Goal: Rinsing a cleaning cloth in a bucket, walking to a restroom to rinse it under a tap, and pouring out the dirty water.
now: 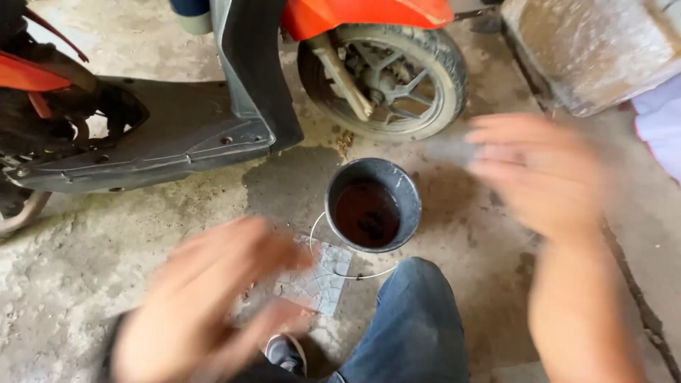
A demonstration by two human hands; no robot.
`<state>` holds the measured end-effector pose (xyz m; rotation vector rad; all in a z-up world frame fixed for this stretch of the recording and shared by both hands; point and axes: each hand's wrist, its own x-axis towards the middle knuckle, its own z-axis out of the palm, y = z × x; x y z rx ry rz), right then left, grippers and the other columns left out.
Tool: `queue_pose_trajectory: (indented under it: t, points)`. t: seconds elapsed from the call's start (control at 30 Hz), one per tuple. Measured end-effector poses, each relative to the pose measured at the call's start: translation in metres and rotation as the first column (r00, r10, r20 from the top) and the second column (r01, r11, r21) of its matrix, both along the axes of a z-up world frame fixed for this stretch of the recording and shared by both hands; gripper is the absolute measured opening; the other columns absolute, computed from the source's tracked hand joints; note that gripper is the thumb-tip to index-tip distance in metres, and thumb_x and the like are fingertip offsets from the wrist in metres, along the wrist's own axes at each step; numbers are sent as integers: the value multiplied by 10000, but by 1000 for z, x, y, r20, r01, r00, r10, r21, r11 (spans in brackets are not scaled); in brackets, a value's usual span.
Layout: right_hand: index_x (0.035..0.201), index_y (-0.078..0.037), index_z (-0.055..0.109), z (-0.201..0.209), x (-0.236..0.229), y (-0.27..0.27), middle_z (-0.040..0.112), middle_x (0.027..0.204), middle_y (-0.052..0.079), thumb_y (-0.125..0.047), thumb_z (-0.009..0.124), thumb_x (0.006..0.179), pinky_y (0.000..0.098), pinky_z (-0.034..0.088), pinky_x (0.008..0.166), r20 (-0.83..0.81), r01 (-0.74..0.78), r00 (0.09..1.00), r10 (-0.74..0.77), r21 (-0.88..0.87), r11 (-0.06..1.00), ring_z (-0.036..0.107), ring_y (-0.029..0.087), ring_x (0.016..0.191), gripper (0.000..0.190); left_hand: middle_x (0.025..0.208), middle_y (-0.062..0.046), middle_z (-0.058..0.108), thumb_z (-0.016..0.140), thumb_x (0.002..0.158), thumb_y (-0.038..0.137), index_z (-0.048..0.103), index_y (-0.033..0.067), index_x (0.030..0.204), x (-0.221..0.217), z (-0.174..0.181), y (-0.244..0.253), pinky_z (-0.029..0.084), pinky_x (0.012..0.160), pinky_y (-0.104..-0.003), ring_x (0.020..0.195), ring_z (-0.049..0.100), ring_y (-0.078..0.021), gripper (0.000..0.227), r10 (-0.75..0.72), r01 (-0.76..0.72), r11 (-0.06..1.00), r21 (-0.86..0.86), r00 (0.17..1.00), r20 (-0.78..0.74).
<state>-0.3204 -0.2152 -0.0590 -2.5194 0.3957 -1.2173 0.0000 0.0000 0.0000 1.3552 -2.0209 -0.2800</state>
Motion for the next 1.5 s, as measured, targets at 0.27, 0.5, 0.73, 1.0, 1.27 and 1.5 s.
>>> queue_pose_trajectory:
  t: [0.27, 0.5, 0.73, 1.0, 1.27, 1.5]
  points:
    - [1354, -109, 593, -421, 100, -101, 609, 1389, 103, -290, 735, 871, 387, 399, 1095, -840, 389, 495, 223, 443, 808, 571, 281, 1263, 535, 1282, -81, 632, 719, 889, 399, 579, 193, 1301, 33, -316, -24, 580, 775, -517, 1012, 685, -357, 481, -97, -208, 714, 668, 916, 389]
    - [1295, -17, 652, -488, 115, -76, 677, 1302, 178, -26, 518, 955, 375, 508, 1071, -958, 570, -35, 284, 214, 793, 659, 307, 1232, 366, 1316, -136, 567, 748, 956, 357, 438, 145, 1412, 44, -296, -17, 509, 978, -514, 1211, 581, -356, 590, -148, -202, 455, 867, 943, 297]
    - [976, -156, 668, -369, 101, -115, 745, 1021, 109, -671, 581, 902, 447, 470, 775, -927, 727, 374, 14, 302, 616, 698, 342, 942, 528, 1367, -65, 590, 629, 1025, 362, 436, 242, 1482, 39, -235, -35, 605, 984, -360, 1185, 646, -236, 511, -3, -312, 367, 876, 942, 337]
    - [1172, -27, 734, -446, 106, -75, 723, 1233, 182, -74, 490, 925, 426, 527, 1038, -968, 722, 82, 237, 221, 655, 685, 359, 1173, 351, 1392, -68, 561, 670, 973, 426, 440, 217, 1457, 42, -267, -28, 515, 952, -505, 1168, 619, -369, 575, 3, -310, 508, 804, 934, 358]
    - [1027, -107, 682, -243, 127, -80, 718, 1033, 117, -446, 513, 1044, 453, 489, 804, -951, 730, 308, 36, 261, 632, 664, 308, 951, 380, 1369, -89, 605, 658, 992, 341, 445, 210, 1480, 25, -240, -53, 603, 971, -426, 1160, 678, -259, 548, -17, -242, 488, 839, 958, 286]
    - [1079, -209, 777, -69, 107, -87, 759, 1122, 75, -468, 516, 1026, 486, 511, 991, -886, 676, 402, -231, 117, 727, 665, 318, 1167, 372, 1149, -130, 729, 704, 904, 372, 607, 153, 1352, 25, -278, -80, 605, 875, -524, 1045, 737, -373, 508, -45, -207, 710, 674, 941, 336]
